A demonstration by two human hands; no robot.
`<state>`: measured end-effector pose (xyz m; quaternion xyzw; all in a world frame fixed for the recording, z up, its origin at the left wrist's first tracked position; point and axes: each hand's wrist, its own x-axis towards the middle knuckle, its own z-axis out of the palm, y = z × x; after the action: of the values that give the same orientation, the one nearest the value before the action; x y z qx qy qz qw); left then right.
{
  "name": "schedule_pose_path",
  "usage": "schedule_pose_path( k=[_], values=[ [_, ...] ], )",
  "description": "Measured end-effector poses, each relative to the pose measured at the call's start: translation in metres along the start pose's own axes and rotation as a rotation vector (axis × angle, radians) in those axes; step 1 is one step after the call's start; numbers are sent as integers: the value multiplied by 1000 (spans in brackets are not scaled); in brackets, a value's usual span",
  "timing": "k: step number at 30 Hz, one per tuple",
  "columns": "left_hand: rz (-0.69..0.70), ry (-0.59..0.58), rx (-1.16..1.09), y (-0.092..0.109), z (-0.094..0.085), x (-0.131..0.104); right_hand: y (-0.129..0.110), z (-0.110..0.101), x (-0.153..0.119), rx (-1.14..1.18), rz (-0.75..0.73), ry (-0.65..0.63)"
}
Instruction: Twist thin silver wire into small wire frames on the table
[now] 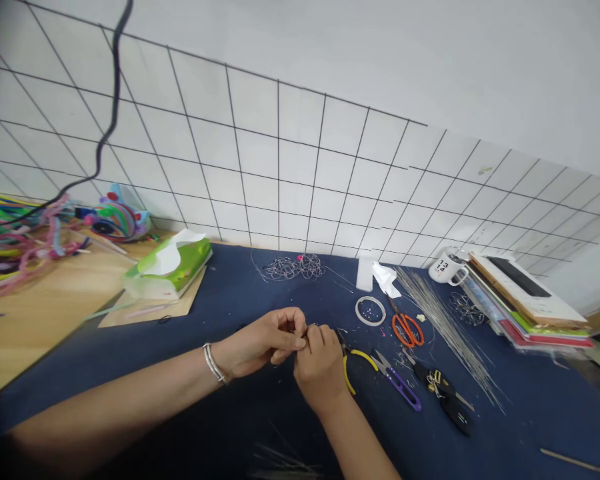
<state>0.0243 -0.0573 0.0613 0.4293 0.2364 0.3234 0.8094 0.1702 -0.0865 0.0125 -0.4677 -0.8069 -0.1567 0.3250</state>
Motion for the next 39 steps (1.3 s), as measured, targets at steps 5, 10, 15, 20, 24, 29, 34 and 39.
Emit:
schedule_pose_path(
  k=[5, 10, 15, 20, 24, 29, 34, 39],
  values=[
    [-61, -95, 4, 5, -17, 9, 11, -17, 10, 397, 336, 2],
    [-70, -163, 215, 3, -22, 13, 20, -34, 15, 747, 597, 6],
    [-10, -31, 470, -5, -26, 16, 16, -28, 12, 822, 713, 117],
    [129, 130, 715, -3, -30, 20, 11, -20, 9, 1000, 730, 81],
    [148, 131, 707, 3, -32, 20, 11, -16, 7, 1101, 729, 58],
    [58, 38, 549, 8, -29, 14, 16, -16, 6, 905, 735, 74],
    [-121, -151, 242, -1, -19, 9, 17, -20, 7, 653, 616, 76],
    [-287, -338, 214, -17, -13, 6, 16, -18, 5, 512, 541, 117]
  ],
)
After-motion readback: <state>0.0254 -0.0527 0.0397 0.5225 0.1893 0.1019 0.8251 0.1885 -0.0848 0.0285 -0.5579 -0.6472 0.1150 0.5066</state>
